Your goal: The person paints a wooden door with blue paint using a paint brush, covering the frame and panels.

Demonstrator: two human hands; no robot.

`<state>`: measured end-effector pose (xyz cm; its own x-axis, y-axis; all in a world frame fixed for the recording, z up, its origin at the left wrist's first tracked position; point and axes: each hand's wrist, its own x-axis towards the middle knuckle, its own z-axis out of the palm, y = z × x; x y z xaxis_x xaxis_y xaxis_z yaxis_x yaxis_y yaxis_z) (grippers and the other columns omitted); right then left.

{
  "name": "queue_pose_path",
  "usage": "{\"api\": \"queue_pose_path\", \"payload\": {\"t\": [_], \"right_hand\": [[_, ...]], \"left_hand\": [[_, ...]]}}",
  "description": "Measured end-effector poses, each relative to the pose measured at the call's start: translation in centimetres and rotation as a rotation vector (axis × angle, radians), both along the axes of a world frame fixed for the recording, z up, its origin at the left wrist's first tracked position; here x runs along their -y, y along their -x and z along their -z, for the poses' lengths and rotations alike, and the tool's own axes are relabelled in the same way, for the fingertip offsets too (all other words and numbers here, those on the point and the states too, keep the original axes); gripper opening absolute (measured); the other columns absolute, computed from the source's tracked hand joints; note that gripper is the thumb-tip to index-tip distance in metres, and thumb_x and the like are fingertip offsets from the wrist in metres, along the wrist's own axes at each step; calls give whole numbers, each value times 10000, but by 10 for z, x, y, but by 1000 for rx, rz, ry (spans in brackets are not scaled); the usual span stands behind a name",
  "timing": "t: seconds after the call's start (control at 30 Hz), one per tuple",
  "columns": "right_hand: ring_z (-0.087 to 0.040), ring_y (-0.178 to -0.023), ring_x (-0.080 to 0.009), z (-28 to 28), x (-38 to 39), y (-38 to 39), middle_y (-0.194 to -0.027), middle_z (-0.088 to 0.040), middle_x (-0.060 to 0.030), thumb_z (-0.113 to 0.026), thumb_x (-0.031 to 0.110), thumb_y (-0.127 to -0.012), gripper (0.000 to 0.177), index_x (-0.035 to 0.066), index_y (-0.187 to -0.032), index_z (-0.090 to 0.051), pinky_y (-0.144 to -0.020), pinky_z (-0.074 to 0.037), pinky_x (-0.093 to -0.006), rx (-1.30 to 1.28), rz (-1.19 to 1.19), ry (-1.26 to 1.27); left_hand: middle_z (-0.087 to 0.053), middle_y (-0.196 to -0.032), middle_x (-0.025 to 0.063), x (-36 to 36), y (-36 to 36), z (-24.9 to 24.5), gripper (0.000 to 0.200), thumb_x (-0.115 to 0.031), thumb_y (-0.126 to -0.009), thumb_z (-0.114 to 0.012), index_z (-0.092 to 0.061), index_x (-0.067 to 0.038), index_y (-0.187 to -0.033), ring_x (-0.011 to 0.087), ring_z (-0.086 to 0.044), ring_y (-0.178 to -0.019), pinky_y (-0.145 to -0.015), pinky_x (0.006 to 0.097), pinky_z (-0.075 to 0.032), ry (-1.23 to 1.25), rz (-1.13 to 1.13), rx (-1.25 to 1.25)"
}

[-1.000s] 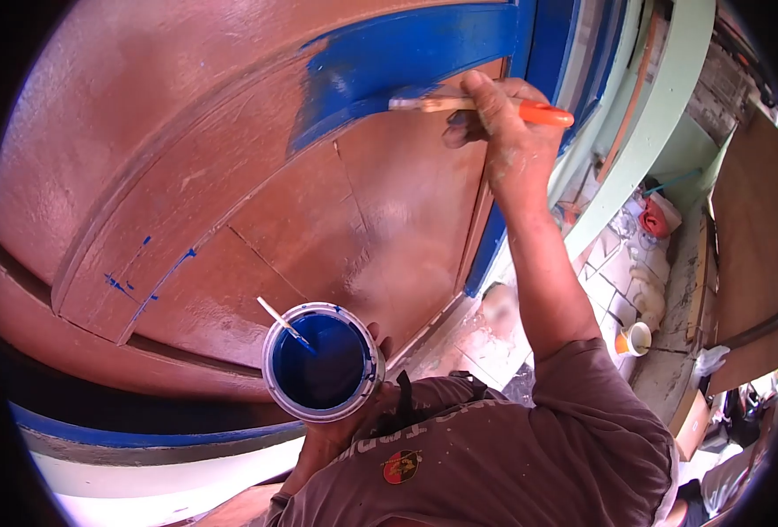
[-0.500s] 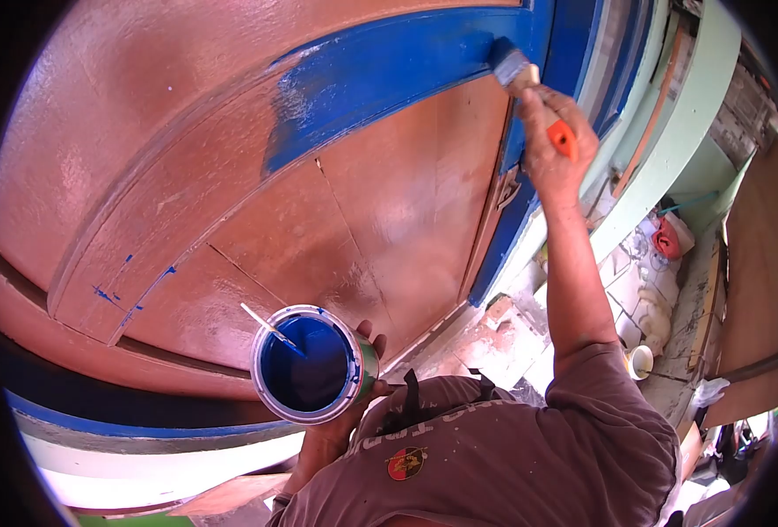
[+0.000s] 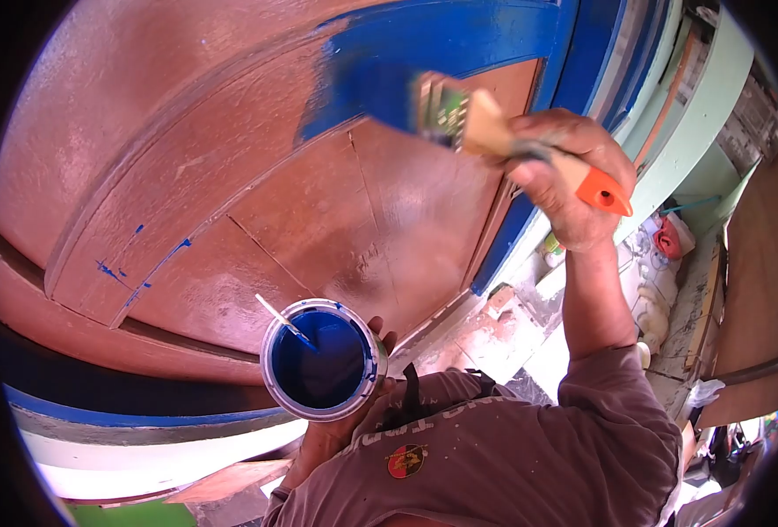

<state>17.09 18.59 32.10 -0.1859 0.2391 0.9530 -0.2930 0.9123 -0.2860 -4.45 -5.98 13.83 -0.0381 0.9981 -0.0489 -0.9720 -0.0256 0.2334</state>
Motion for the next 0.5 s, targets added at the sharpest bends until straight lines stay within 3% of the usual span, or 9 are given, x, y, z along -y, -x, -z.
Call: {"api": "queue_pose_path", "payload": {"t": [0.07,0.13,0.2,0.37,0.47,0.5], "right_hand": [[-745,-891,-264,-18,-4,7,-1010,-769,-122,-865,55,-805,237,14,-991,-724,-781,-588,-340,155,-71,-286],[-749,-881,-284,-33,0,8,-1002,-772,-117,-858,61,-798,245,15,-1007,-741,-750,-597,-351,335,17,-334],[-747,-874,-264,-41,-14,7,-1014,-773,-127,-867,116,-796,284,5,-1039,-772,-709,-600,-336,388,135,-363],[-733,-888,-262,-51,3,-8,-978,-740,-145,-869,119,-789,303,44,-1070,-782,-717,-586,-326,371,163,-447],[-734,-900,-263,-49,-2,-3,-985,-741,-151,-865,118,-793,285,26,-1050,-782,-721,-591,-337,468,131,-450],[-734,-905,-264,-50,-9,-5,-986,-742,-153,-866,120,-791,284,25,-1045,-782,-724,-591,-340,461,182,-451]], "left_hand": [[-406,-1605,162,-1,0,-1,691,-665,-895,-640,-576,-227,-1425,407,-345,-1488,-878,620,-529,-9,12,40],[-384,-1612,169,-2,-1,-4,649,-458,-929,-704,-493,-208,-1490,407,-332,-1500,-943,671,-539,-47,20,96],[-372,-1616,176,-3,-3,-5,662,-386,-950,-721,-452,-192,-1523,412,-323,-1506,-975,708,-539,-74,31,154],[-362,-1615,192,-4,-3,-3,689,-449,-955,-696,-443,-154,-1524,430,-320,-1501,-980,750,-517,-83,21,198],[-401,-1614,121,-5,-2,-4,679,-634,-895,-665,-560,-234,-1433,358,-329,-1503,-868,600,-543,3,20,12],[-396,-1617,122,-5,-1,-2,678,-634,-896,-665,-555,-239,-1437,358,-324,-1505,-867,602,-543,1,11,-6]]}}
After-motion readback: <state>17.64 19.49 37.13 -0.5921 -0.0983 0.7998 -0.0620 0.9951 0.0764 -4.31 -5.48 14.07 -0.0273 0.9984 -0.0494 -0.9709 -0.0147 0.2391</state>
